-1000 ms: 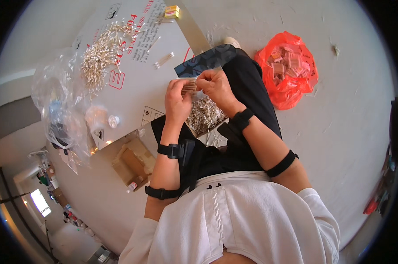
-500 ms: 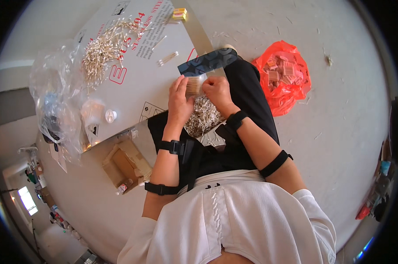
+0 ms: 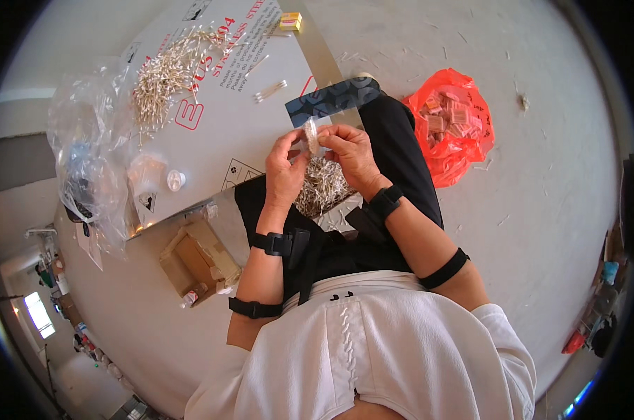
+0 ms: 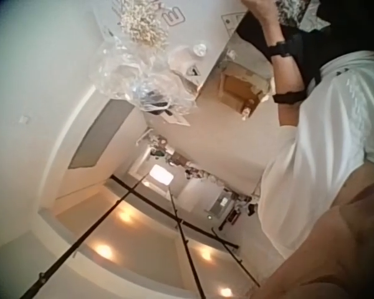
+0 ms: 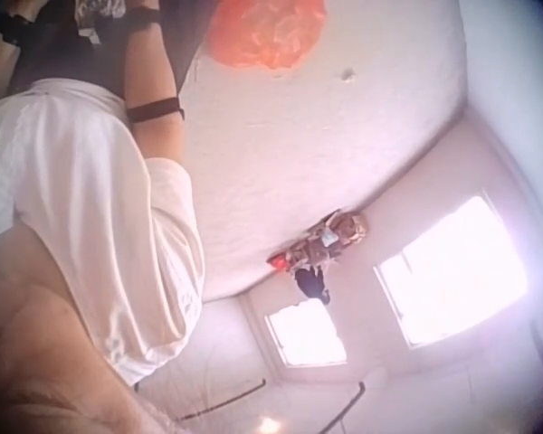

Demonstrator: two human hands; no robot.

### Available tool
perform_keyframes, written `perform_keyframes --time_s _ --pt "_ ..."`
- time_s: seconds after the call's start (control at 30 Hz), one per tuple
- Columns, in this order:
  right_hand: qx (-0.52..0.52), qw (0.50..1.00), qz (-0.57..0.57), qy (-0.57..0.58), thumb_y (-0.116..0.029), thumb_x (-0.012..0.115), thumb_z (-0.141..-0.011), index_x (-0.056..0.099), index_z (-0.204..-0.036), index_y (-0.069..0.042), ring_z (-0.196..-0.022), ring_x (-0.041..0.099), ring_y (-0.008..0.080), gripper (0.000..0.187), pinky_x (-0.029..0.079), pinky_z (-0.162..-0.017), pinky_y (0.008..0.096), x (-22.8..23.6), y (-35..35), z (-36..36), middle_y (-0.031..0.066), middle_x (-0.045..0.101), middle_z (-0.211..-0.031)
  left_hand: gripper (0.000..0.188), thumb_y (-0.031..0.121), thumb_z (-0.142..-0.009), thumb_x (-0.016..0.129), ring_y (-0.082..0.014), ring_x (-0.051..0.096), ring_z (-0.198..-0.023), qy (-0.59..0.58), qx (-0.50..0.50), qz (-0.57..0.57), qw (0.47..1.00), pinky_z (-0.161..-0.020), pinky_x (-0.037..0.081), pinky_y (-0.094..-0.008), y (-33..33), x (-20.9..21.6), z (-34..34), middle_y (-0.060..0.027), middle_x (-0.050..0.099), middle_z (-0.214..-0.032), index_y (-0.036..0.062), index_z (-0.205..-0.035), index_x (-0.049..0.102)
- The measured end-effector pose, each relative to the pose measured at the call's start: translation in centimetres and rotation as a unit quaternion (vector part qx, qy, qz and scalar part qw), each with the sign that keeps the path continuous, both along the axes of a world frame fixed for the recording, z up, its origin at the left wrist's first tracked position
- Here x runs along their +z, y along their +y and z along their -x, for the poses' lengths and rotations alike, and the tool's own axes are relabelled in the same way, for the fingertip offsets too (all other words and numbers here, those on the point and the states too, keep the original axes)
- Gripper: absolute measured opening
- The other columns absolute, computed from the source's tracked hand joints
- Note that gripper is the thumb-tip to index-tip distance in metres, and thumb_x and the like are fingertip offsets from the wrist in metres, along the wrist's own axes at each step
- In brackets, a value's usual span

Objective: Packing bunches of cotton swabs into small cardboard boxes.

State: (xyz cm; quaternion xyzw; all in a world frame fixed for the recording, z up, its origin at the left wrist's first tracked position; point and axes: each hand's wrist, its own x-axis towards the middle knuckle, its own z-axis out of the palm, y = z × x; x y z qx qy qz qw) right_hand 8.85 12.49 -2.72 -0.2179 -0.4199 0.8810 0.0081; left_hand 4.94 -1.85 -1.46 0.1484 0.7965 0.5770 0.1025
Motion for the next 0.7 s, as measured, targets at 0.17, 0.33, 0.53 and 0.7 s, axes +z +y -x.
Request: perform_keyframes --time_s 0.17,0.33,0.53,0.7 --pt "0.008 1.000 0.016 -0.012 -0.010 0.066 -0.085 0.069 -0.088 -0.005 -0.070 0.057 0.0068 0.006 0.046 -0.060 0.0227 -0.1 -0.2 0.0 -0.0008 0.066 -0.083 0.021 -0.001 -0.084 0.062 -0.0133 0.062 -0.086 0.001 0.019 -0.026 0.999 -0.073 0.053 -0.0272 0.1 1.1 0.3 -0.0082 0.065 -0.099 -0.0021 -0.104 0.060" --pt "0.011 0.999 0.028 -0.017 -0.012 0.066 -0.086 0.068 -0.087 -0.006 -0.074 0.058 0.0076 0.006 0.048 -0.063 0.0247 0.1 -0.5 -0.1 -0.0011 0.066 -0.084 0.016 0.002 -0.084 0.064 -0.0109 0.061 -0.081 -0.027 0.036 -0.057 0.997 -0.071 0.051 -0.0251 0.3 1.0 0.6 -0.0074 0.065 -0.091 -0.0047 -0.098 0.061" --pt "0.007 0.998 0.059 -0.027 -0.012 0.065 -0.087 0.067 -0.088 -0.007 -0.076 0.058 0.0093 0.006 0.049 -0.066 0.0271 0.1 -0.9 -0.3 -0.0008 0.064 -0.084 0.019 0.005 -0.081 0.066 -0.0119 0.061 -0.080 -0.056 0.061 -0.048 0.995 -0.072 0.051 -0.0271 0.8 1.1 0.5 -0.0087 0.066 -0.090 -0.0050 -0.097 0.061" --pt "0.013 0.997 0.067 -0.024 -0.012 0.065 -0.087 0.066 -0.087 -0.006 -0.076 0.058 0.0103 0.006 0.049 -0.067 0.0279 -0.1 -0.9 -0.3 -0.0002 0.064 -0.085 0.018 0.005 -0.079 0.063 -0.0137 0.061 -0.079 -0.066 0.061 -0.040 0.995 -0.072 0.050 -0.0283 0.6 0.5 0.7 -0.0097 0.066 -0.087 -0.0054 -0.094 0.062"
